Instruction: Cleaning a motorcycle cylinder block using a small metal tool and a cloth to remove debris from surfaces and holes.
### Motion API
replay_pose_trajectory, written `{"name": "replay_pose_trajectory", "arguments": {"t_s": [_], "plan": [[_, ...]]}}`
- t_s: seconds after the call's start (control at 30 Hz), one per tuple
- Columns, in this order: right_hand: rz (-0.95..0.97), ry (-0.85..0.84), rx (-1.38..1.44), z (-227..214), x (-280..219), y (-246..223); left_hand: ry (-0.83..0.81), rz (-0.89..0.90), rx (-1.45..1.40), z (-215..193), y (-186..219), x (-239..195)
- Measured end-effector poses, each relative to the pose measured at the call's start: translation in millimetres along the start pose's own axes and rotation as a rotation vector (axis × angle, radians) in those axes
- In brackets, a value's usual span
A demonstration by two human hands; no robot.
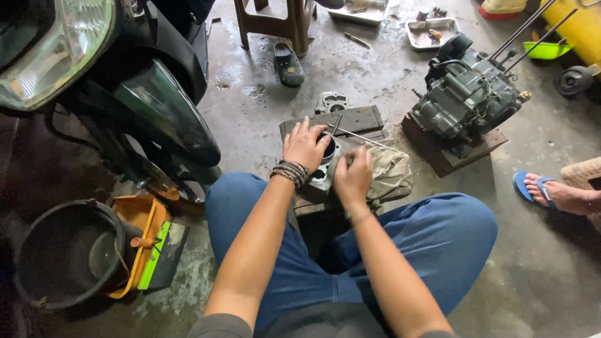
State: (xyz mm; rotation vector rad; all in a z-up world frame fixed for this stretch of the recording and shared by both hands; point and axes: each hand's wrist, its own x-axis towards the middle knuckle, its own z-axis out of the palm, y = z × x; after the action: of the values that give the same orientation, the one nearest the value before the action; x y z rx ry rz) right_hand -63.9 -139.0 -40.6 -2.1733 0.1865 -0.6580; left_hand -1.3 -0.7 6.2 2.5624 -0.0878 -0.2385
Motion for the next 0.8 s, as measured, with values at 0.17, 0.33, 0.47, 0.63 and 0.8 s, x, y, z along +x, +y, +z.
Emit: {"name": "replay_pose_trajectory", "arguments": {"t_s": [0.17, 0.33, 0.47, 0.63, 0.8], "plan": [[0.074, 0.019, 0.073, 18.1, 62.1, 46.4, 0.012, 0.030, -0.019, -2.8, -2.4, -0.2], [0.262, -0.015, 0.375, -28.1, 53.0, 59.3, 0.128, 0.212, 0.022, -17.8, -0.5, -11.2], [0.524, 0.094, 0.666, -54.2, 48.5, 40.2, 0.128, 0.366, 0.246, -18.1, -4.6, -7.5], [0.611, 0.189, 0.760, -62.6, 49.4, 51.7, 0.144, 0.413, 0.211, -27.1, 5.3, -13.5], [0.581, 0.224, 0.920, -73.3, 47.2, 39.0, 0.276, 0.380, 0.171, -17.0, 4.0, -17.6]]}}
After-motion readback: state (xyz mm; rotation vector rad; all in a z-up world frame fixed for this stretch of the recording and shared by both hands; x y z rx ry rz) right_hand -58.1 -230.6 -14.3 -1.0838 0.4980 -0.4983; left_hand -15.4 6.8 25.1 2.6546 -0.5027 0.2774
